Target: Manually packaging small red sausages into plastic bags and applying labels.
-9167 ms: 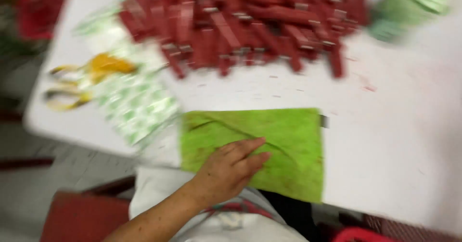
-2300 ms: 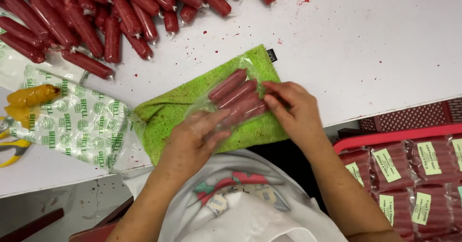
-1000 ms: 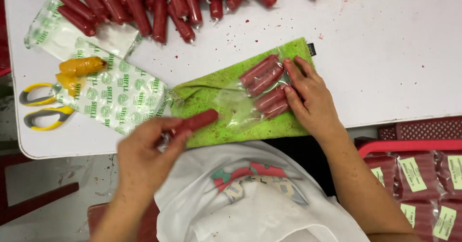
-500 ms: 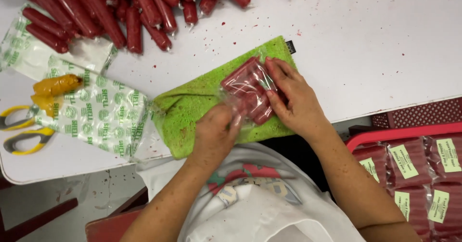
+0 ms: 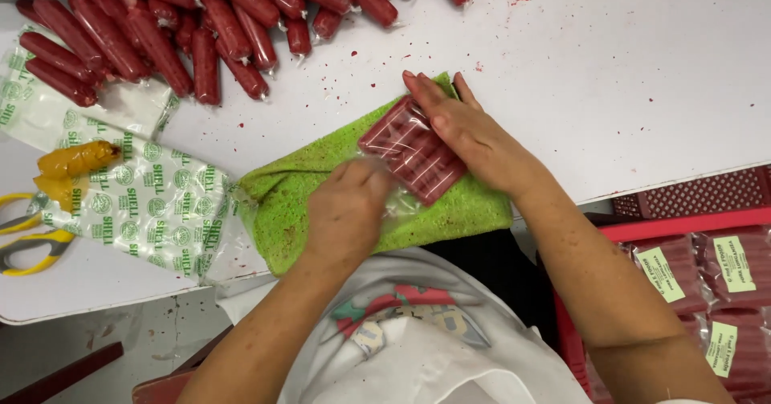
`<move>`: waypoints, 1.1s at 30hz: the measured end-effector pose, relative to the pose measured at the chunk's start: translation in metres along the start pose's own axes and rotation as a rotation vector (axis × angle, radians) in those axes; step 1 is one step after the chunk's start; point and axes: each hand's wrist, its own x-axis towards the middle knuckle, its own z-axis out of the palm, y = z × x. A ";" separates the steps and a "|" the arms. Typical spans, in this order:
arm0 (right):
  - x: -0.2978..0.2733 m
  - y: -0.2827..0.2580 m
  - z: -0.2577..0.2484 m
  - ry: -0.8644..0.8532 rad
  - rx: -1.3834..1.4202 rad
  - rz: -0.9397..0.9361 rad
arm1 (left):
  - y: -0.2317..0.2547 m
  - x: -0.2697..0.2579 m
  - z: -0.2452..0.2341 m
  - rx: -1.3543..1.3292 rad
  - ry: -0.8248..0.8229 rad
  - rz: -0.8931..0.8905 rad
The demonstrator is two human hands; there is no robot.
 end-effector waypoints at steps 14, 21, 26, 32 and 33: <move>-0.054 -0.091 0.052 0.161 -0.632 -0.181 | 0.019 0.009 -0.068 -0.253 -0.197 -0.412; -0.054 -0.035 0.066 0.371 -0.708 -0.155 | 0.007 0.022 -0.052 -0.117 -0.365 -0.296; -0.046 -0.023 0.076 0.306 -0.722 -0.319 | 0.028 -0.022 -0.032 -0.069 -0.323 -0.138; -0.008 0.018 0.083 0.389 -0.758 -0.284 | 0.015 -0.007 -0.052 -0.098 -0.226 -0.122; -0.007 0.013 0.086 0.390 -0.760 -0.276 | 0.011 -0.011 -0.045 -0.103 -0.230 -0.116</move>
